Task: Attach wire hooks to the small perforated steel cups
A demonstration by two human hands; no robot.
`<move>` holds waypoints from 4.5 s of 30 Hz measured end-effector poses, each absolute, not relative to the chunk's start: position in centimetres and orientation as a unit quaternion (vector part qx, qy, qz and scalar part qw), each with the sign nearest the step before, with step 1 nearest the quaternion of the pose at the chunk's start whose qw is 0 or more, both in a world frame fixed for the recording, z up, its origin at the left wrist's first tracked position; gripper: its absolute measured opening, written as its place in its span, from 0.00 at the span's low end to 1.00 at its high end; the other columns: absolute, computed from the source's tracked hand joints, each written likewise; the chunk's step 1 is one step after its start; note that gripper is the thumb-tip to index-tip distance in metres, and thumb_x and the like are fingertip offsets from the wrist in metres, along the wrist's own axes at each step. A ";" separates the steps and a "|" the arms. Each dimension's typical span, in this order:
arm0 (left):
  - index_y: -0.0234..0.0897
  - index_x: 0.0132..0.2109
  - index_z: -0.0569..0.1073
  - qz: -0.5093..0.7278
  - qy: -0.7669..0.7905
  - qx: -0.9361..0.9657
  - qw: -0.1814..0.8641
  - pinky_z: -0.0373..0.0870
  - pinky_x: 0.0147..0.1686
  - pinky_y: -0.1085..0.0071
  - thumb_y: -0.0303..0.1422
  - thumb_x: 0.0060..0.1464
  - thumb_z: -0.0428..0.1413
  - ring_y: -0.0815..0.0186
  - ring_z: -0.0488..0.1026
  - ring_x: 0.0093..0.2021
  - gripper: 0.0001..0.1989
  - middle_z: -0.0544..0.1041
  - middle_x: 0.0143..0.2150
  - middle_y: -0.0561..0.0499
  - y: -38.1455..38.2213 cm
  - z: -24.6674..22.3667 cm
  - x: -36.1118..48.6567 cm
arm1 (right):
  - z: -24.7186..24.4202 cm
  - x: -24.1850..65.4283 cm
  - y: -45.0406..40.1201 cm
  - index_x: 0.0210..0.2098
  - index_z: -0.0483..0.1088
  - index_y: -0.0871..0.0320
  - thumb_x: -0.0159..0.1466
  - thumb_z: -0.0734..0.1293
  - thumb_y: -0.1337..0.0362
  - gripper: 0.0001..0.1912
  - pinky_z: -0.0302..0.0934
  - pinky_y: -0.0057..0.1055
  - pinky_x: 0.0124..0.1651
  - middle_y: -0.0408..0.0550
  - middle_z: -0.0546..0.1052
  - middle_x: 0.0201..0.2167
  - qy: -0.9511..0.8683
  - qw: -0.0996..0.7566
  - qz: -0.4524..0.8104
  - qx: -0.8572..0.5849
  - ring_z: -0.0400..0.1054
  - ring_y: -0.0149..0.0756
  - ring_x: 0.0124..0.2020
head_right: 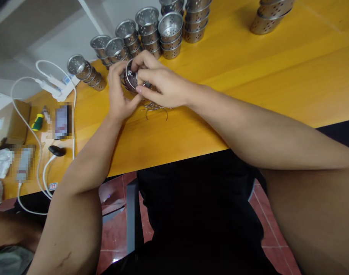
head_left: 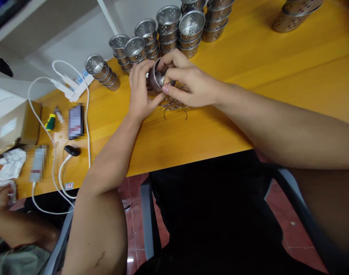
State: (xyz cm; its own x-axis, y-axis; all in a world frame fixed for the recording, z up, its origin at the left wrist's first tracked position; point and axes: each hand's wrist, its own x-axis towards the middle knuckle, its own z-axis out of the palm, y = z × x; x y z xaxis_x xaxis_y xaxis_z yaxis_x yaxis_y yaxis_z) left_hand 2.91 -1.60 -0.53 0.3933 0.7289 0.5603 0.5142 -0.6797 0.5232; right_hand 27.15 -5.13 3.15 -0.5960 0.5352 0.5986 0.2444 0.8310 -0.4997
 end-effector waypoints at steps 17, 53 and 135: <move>0.57 0.67 0.62 0.410 0.399 0.810 0.127 0.44 0.86 0.41 0.69 0.54 0.63 0.44 0.60 0.80 0.43 0.68 0.73 0.47 -0.9 -0.6 2.7 | 3.6 27.7 -4.9 0.42 0.69 0.49 0.76 0.67 0.48 0.13 0.61 0.52 0.69 0.52 0.70 0.57 -0.846 0.379 0.178 -0.330 0.65 0.56 0.62; 0.60 0.63 0.63 0.589 0.360 0.713 0.124 0.72 0.70 0.51 0.64 0.66 0.56 0.54 0.77 0.65 0.27 0.77 0.61 0.50 3.3 -3.9 0.8 | 3.4 30.2 -3.2 0.41 0.77 0.50 0.66 0.73 0.39 0.21 0.61 0.43 0.46 0.49 0.77 0.35 -0.832 0.241 0.290 -0.406 0.64 0.43 0.36; 0.57 0.70 0.63 0.486 0.380 0.750 0.239 0.74 0.71 0.46 0.60 0.51 0.73 0.44 0.72 0.71 0.47 0.70 0.73 0.45 3.2 -4.8 0.5 | -1.2 28.1 -1.4 0.84 0.43 0.56 0.68 0.76 0.33 0.62 0.74 0.40 0.58 0.61 0.63 0.75 -0.848 0.374 0.295 -0.234 0.77 0.41 0.50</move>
